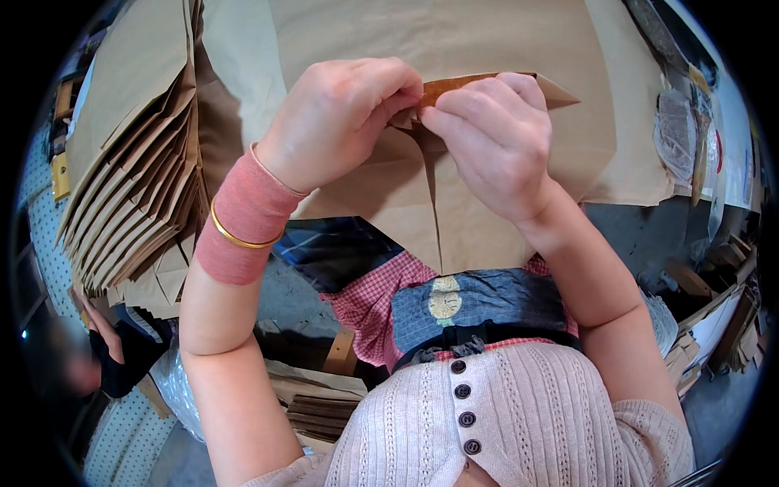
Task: The person assembles paper envelopes by folding the flaps of flat paper sheets. They use a brush to apply adhesive to the edges and press the flaps down to seal them. The process is repeated for multiple envelopes, which are stacked on the table.
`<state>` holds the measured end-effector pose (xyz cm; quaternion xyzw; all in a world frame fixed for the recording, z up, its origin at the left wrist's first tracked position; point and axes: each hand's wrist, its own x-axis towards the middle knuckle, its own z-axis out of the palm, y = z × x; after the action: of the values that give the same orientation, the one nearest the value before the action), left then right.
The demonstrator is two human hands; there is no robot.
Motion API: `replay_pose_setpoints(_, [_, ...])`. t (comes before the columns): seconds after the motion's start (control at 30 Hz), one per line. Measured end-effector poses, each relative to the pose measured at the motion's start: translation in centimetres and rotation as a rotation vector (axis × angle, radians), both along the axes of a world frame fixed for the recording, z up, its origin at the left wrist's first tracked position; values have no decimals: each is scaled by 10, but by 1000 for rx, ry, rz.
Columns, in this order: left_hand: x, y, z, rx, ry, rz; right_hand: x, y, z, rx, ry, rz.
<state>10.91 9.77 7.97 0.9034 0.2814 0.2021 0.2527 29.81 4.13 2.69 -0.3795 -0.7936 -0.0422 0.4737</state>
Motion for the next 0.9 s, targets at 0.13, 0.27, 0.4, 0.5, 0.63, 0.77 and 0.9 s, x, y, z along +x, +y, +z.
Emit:
replay_pose_setpoints(0.13, [-1, -2, 0, -141, -43, 68, 2, -2, -1, 0, -5, 18])
replay_pose_setpoints(0.27, [-1, -4, 0, -217, -32, 59, 1, -1, -2, -21, 15, -10])
replay_pose_setpoints(0.4, [-5, 3, 7, -16, 244, -95, 1, 0, -2, 0, -18, -9])
replay_pose_setpoints(0.5, [-2, 2, 4, 89, 264, -85, 2, 0, 0, 5, -35, 0])
replay_pose_setpoints(0.63, [-5, 1, -3, 95, 204, -40, 1, -3, 2, 6, -43, 17])
replay_pose_setpoints(0.77, [-6, 3, -1, -33, 171, -44, 1, 0, 1, 2, -27, 21])
replay_pose_setpoints(0.9, [-6, 6, 4, -99, 186, -153, 0, 0, 1, -44, -58, -21])
